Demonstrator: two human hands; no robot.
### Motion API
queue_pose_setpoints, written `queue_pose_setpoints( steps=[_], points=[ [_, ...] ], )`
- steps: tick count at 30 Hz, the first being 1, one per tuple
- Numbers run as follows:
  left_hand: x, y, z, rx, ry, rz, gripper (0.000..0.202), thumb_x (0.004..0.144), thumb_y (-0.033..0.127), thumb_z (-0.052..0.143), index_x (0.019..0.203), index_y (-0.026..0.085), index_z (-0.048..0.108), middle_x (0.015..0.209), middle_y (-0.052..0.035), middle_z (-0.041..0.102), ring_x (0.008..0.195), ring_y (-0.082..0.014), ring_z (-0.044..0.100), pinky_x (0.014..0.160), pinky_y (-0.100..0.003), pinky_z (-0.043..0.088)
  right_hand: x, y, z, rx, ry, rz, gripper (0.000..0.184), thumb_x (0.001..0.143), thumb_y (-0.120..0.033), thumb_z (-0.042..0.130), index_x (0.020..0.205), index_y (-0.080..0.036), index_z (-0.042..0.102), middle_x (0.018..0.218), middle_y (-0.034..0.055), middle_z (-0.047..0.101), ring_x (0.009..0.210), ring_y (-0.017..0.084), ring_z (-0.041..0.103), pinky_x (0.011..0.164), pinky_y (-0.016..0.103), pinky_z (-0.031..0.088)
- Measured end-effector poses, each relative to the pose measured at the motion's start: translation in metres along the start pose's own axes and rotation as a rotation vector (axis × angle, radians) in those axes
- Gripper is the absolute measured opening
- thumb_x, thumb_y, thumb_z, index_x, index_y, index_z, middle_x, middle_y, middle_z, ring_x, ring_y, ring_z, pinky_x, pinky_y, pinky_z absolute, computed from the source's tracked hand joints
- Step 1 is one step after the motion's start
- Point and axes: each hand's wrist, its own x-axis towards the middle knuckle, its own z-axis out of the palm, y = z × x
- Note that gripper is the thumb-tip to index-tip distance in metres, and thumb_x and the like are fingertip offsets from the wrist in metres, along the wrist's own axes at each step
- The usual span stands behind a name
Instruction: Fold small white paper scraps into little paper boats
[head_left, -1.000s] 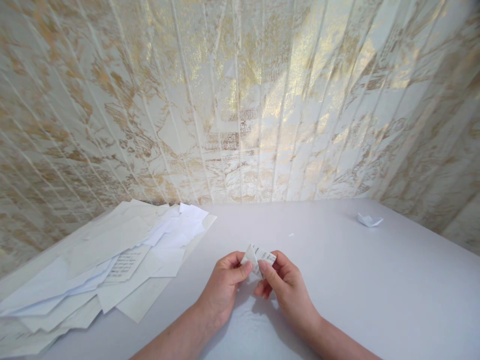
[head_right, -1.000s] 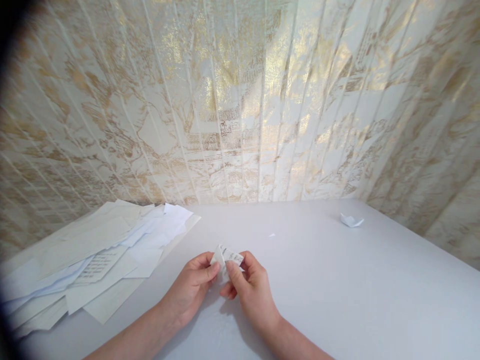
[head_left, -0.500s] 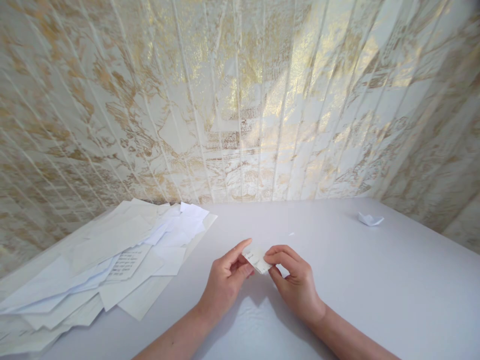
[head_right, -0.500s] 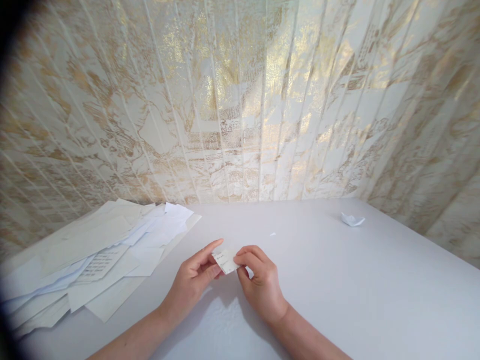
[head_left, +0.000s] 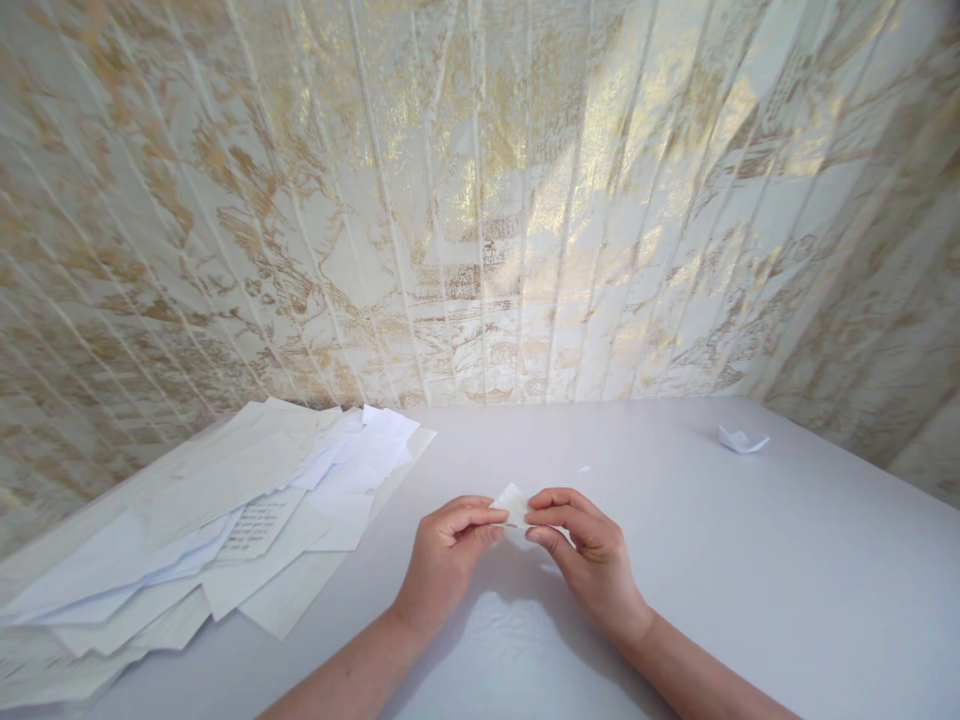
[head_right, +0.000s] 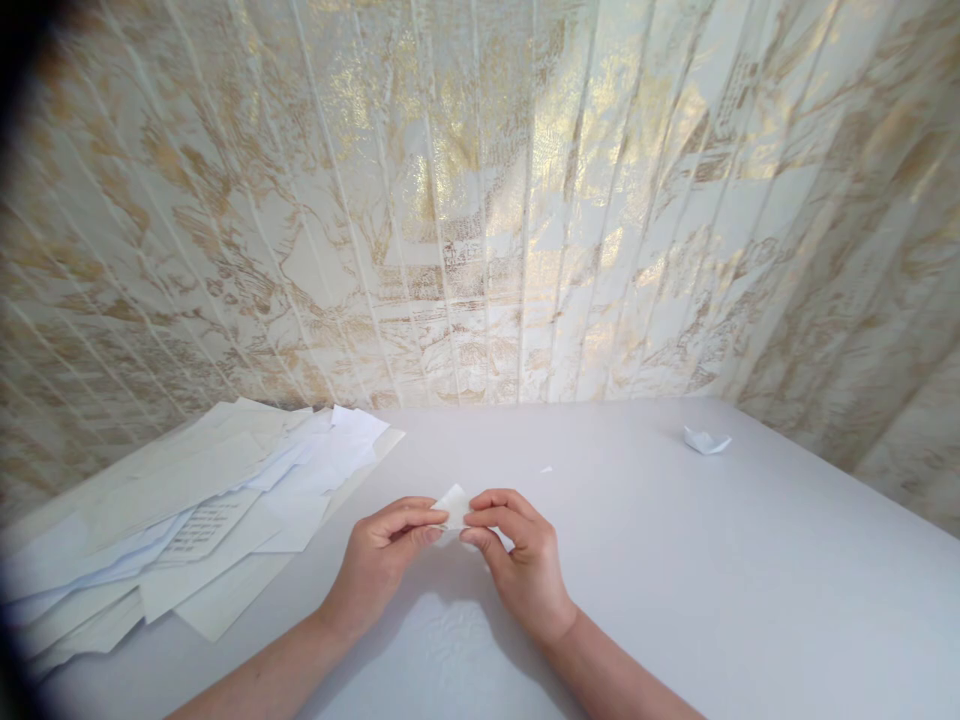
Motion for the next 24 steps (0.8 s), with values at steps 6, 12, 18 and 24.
queue_pose_setpoints(
  steps=[6, 12, 18, 24],
  points=[
    [-0.003, 0.002, 0.005, -0.266, -0.033, -0.171, 0.009, 0.064, 0.020, 0.066, 0.057, 0.016, 0.062, 0.067, 0.0009, 0.063, 0.062, -0.0112, 0.054, 0.057, -0.020, 0.040, 0.002, -0.006, 0.005, 0.203, 0.044, 0.361, 0.013, 0.067, -0.025, 0.066, 0.057, -0.018, 0.064, 0.078, 0.0049, 0.059, 0.071, 0.016, 0.056, 0.061, 0.025, 0.044],
    [-0.004, 0.004, 0.005, -0.251, -0.002, -0.184, 0.014, 0.066, 0.021, 0.065, 0.056, 0.014, 0.058, 0.064, -0.0008, 0.064, 0.063, -0.0129, 0.056, 0.061, -0.022, 0.041, 0.001, -0.012, 0.010, 0.363, 0.024, 0.618, 0.021, 0.064, -0.033, 0.068, 0.057, -0.015, 0.060, 0.065, 0.0025, 0.061, 0.059, 0.013, 0.052, 0.057, 0.024, 0.040],
    [-0.004, 0.005, 0.007, -0.239, 0.016, -0.187, 0.016, 0.067, 0.022, 0.063, 0.057, 0.015, 0.055, 0.061, -0.0011, 0.065, 0.061, -0.0133, 0.058, 0.061, -0.024, 0.044, 0.001, -0.014, 0.011, 0.327, 0.046, 0.615, 0.024, 0.064, -0.036, 0.067, 0.059, -0.014, 0.058, 0.057, 0.0004, 0.058, 0.055, 0.012, 0.050, 0.054, 0.024, 0.039],
    [-0.006, 0.007, 0.010, -0.295, 0.028, -0.211, 0.019, 0.066, 0.020, 0.065, 0.055, 0.015, 0.051, 0.058, 0.0012, 0.063, 0.058, -0.0126, 0.059, 0.059, -0.024, 0.046, -0.001, -0.014, 0.013, 0.263, 0.084, 0.564, 0.022, 0.064, -0.033, 0.066, 0.057, -0.015, 0.057, 0.060, 0.0012, 0.058, 0.055, 0.012, 0.050, 0.054, 0.024, 0.040]
  ],
)
